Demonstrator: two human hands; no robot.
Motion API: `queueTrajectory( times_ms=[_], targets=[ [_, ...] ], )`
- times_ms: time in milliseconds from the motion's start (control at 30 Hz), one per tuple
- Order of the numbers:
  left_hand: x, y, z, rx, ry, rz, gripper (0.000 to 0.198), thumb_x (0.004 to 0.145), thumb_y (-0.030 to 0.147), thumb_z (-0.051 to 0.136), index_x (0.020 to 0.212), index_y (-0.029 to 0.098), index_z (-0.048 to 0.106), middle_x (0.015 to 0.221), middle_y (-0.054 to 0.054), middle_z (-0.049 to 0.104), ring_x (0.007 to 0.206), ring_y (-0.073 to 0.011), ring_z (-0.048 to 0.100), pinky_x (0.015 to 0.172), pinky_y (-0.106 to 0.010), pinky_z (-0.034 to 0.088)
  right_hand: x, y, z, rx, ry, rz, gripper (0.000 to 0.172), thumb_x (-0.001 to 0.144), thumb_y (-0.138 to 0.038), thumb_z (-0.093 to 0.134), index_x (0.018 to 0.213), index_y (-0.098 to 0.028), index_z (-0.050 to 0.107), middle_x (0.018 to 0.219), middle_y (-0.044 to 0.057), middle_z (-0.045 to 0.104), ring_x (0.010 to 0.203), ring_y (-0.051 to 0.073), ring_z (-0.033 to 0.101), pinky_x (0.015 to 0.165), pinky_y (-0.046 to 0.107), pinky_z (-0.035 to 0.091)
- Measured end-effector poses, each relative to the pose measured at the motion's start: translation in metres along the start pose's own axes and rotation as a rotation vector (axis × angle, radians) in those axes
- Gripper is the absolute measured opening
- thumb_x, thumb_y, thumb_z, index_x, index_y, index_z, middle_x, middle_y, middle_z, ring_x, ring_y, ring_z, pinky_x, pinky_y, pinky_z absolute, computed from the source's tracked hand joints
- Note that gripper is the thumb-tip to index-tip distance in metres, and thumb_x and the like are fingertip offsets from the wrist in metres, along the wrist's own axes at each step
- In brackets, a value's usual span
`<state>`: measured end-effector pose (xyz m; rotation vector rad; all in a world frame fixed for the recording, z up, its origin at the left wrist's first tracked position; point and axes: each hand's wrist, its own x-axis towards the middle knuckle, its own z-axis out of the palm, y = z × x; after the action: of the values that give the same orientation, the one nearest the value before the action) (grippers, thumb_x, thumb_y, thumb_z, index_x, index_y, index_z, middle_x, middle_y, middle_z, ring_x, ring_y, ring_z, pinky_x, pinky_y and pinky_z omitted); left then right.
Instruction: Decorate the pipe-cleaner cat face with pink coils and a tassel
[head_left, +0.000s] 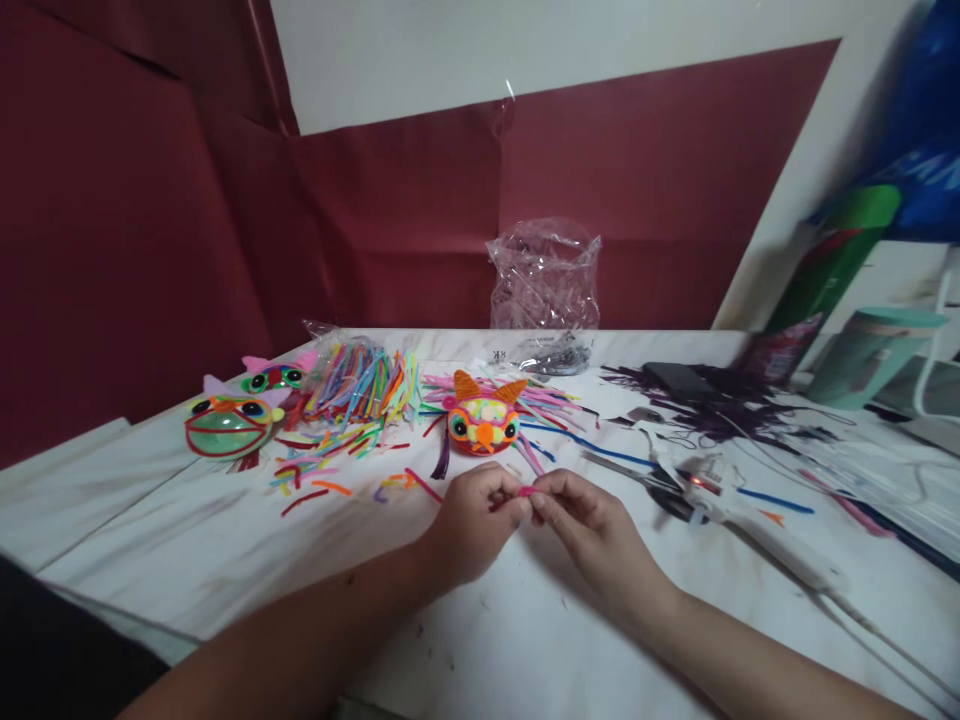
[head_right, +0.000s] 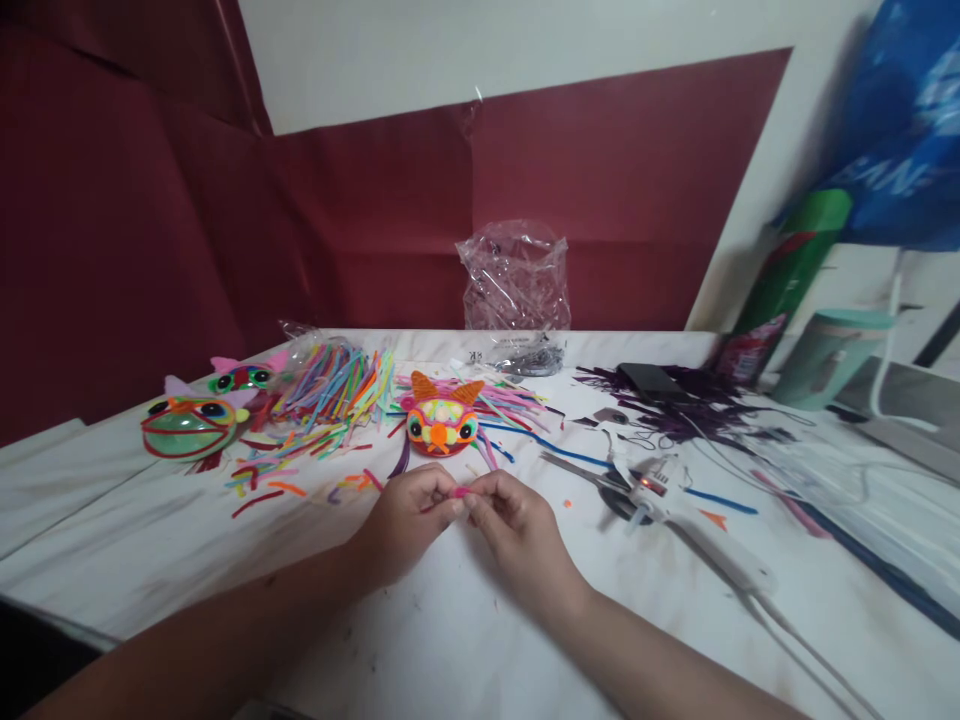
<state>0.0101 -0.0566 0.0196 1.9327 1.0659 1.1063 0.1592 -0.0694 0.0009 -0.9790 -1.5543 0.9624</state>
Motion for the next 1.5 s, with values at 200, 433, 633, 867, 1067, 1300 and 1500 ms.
queueTrajectory(
  times_ms=[200, 433, 633, 867, 1067, 1300, 1500],
  targets=[
    [0.005, -0.009, -0.002, 0.167, -0.068, -0.004, 0.011, 0.072, 0.015, 0.051, 0.062, 0.016, 0.053, 0.059, 0.004, 0.048, 0.055, -0.0100, 0.043, 0.053, -0.021, 0.032, 0.006, 0.001, -0.002, -0.191, -0.041, -0.005, 0.022, 0.082, -0.035, 0.046, 0.069, -0.018, 0.051, 0.062, 0.000, 0.052, 0.059, 0.015, 0.049, 0.055, 0.025, 0.039],
    [0.003, -0.013, -0.001, 0.342, -0.068, 0.116, 0.014, 0.077, 0.015, 0.046, 0.062, 0.018, 0.048, 0.066, 0.000, 0.051, 0.066, -0.0139, 0.048, 0.061, -0.024, 0.035, 0.009, -0.003, -0.010, -0.460, -0.121, -0.155, 0.011, 0.079, -0.018, 0.045, 0.071, -0.018, 0.051, 0.063, 0.000, 0.054, 0.058, 0.014, 0.049, 0.054, 0.024, 0.037],
    [0.002, -0.009, -0.002, 0.282, -0.038, 0.118, 0.014, 0.073, 0.014, 0.050, 0.060, 0.017, 0.049, 0.063, 0.001, 0.049, 0.063, -0.0126, 0.047, 0.058, -0.023, 0.035, 0.011, -0.001, -0.011, -0.359, -0.140, -0.107, 0.011, 0.079, -0.023, 0.049, 0.070, -0.018, 0.055, 0.063, 0.000, 0.056, 0.058, 0.013, 0.050, 0.054, 0.024, 0.038],
    [-0.001, -0.004, 0.001, -0.159, 0.057, -0.037, 0.013, 0.074, 0.023, 0.052, 0.064, 0.016, 0.051, 0.059, 0.001, 0.053, 0.058, -0.0113, 0.048, 0.056, -0.023, 0.038, 0.003, -0.008, 0.004, 0.119, 0.030, 0.115, 0.029, 0.069, -0.046, 0.064, 0.072, -0.017, 0.058, 0.059, -0.002, 0.056, 0.057, 0.013, 0.051, 0.055, 0.025, 0.041],
    [-0.004, -0.005, 0.005, -0.190, 0.041, -0.049, 0.014, 0.073, 0.025, 0.053, 0.064, 0.015, 0.051, 0.062, -0.001, 0.058, 0.060, -0.0127, 0.051, 0.058, -0.024, 0.040, -0.001, -0.007, 0.007, 0.114, 0.087, 0.104, 0.029, 0.069, -0.046, 0.065, 0.071, -0.017, 0.059, 0.058, -0.001, 0.056, 0.057, 0.014, 0.051, 0.056, 0.025, 0.041],
    [0.002, -0.010, 0.000, 0.026, -0.037, -0.017, 0.011, 0.072, 0.015, 0.052, 0.061, 0.016, 0.049, 0.058, 0.004, 0.047, 0.055, -0.0095, 0.042, 0.052, -0.021, 0.032, 0.005, -0.002, -0.002, -0.077, -0.010, 0.031, 0.027, 0.077, -0.043, 0.054, 0.066, -0.018, 0.054, 0.057, -0.002, 0.049, 0.055, 0.012, 0.044, 0.052, 0.023, 0.035],
    [0.003, -0.012, -0.003, 0.268, -0.022, 0.166, 0.014, 0.072, 0.008, 0.049, 0.061, 0.017, 0.049, 0.064, 0.001, 0.052, 0.065, -0.0130, 0.048, 0.060, -0.024, 0.035, 0.012, 0.000, -0.011, -0.279, -0.128, -0.028, 0.020, 0.078, -0.034, 0.051, 0.065, -0.018, 0.052, 0.058, -0.002, 0.049, 0.055, 0.012, 0.043, 0.049, 0.023, 0.032]
  ],
)
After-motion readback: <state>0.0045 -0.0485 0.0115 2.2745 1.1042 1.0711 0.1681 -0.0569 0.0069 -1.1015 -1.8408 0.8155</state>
